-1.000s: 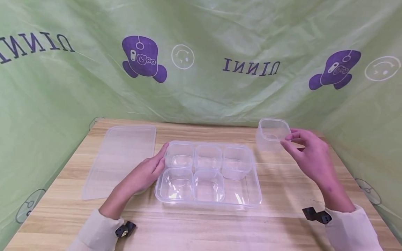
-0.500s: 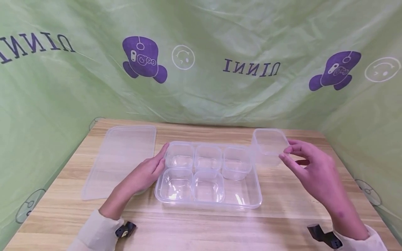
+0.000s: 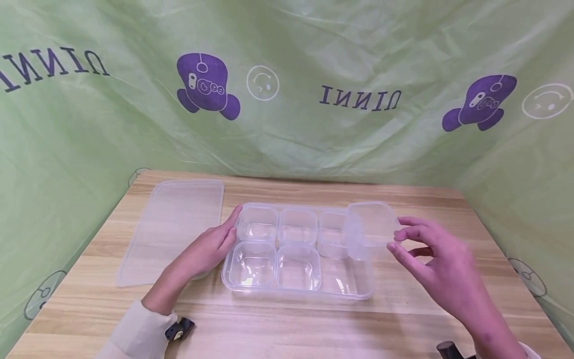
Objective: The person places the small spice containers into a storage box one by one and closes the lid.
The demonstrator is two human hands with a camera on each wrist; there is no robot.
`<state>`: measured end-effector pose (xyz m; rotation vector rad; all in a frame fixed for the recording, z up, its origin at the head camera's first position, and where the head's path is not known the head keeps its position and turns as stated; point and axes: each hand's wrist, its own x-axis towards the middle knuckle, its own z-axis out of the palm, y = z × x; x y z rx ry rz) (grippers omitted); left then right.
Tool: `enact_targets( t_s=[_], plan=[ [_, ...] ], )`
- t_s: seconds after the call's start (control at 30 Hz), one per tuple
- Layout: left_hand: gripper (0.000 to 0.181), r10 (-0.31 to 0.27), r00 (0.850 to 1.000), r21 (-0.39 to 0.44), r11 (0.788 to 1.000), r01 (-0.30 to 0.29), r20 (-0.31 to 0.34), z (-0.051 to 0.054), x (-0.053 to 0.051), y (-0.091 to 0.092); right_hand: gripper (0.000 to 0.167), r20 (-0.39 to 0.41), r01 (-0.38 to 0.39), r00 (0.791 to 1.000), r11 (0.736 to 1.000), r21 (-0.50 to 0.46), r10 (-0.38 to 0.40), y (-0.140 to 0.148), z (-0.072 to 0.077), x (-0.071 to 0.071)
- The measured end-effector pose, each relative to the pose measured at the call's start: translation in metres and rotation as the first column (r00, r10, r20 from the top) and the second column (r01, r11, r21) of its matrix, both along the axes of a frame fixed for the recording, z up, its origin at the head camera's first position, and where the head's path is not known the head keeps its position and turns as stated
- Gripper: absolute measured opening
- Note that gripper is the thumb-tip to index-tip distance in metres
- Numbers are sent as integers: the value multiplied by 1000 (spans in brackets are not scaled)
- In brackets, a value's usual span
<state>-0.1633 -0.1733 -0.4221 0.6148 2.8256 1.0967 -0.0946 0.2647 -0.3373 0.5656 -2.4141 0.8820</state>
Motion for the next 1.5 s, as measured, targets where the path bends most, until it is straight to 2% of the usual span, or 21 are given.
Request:
enact_targets(
  t_s=[0.23, 0.43, 0.63, 0.9, 1.13, 1.5],
  plan=[
    [60, 6, 1000, 1, 1000, -6, 3, 0, 1, 0, 35, 37, -22, 999, 1000, -8, 22, -5, -2, 13],
    [60, 5, 1000, 6, 1000, -5, 0, 0, 2, 0, 40, 21, -33, 999, 999, 24, 33, -7, -4, 21],
    [60, 3, 1000, 5, 1000, -2, -3, 0, 1, 0, 43, -8, -9, 1000, 996, 86, 10, -9, -5, 27],
    [60, 6, 1000, 5, 1000, -6, 14, 1, 1, 1, 47, 0, -32, 999, 995, 92, 32, -13, -10, 30],
    [60, 15, 1000, -4, 1000, -15, 23, 1, 2, 1, 49, 26, -73, 997, 996, 58, 72, -15, -18, 32],
    [60, 15, 999, 2, 1000, -15, 30, 2, 2, 1, 43, 87, -27, 996, 998, 63, 22, -19, -26, 31]
  ],
)
